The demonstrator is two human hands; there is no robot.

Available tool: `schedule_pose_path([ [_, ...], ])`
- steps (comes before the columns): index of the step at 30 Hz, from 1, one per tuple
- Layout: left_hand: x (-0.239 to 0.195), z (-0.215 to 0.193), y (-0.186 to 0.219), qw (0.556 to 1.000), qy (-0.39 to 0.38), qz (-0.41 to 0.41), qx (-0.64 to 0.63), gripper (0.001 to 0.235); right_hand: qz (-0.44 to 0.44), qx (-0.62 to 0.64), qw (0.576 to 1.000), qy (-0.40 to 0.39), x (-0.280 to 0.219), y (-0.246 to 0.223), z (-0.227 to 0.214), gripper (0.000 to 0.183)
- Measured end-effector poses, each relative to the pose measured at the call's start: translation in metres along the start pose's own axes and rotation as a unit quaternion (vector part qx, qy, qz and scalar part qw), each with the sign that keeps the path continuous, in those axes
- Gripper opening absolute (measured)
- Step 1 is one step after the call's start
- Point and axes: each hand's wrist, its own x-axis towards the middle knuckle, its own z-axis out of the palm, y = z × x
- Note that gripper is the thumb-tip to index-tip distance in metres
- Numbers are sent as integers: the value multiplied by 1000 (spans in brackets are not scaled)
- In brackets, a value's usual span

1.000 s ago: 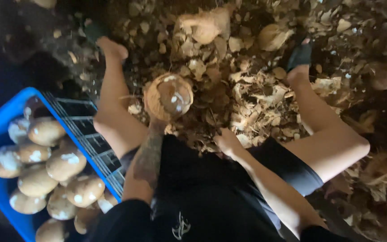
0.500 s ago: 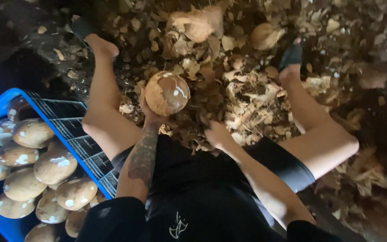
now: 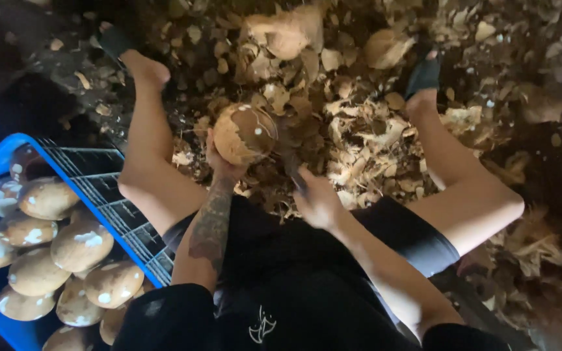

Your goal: The person sits on the ground and uses a machete to peel the husk off a coconut. They hold the coconut with their left hand and repeatedly strike it with the machete in their right hand to remove the outer layer. The peeled coconut is then placed into a blue crate filled with other coconuts.

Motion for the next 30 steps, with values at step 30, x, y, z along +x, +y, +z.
schedule_pose_path([
  [30, 30, 28, 44, 877, -330, 167, 305, 92, -91, 584, 796, -129, -69, -109, -73, 17],
])
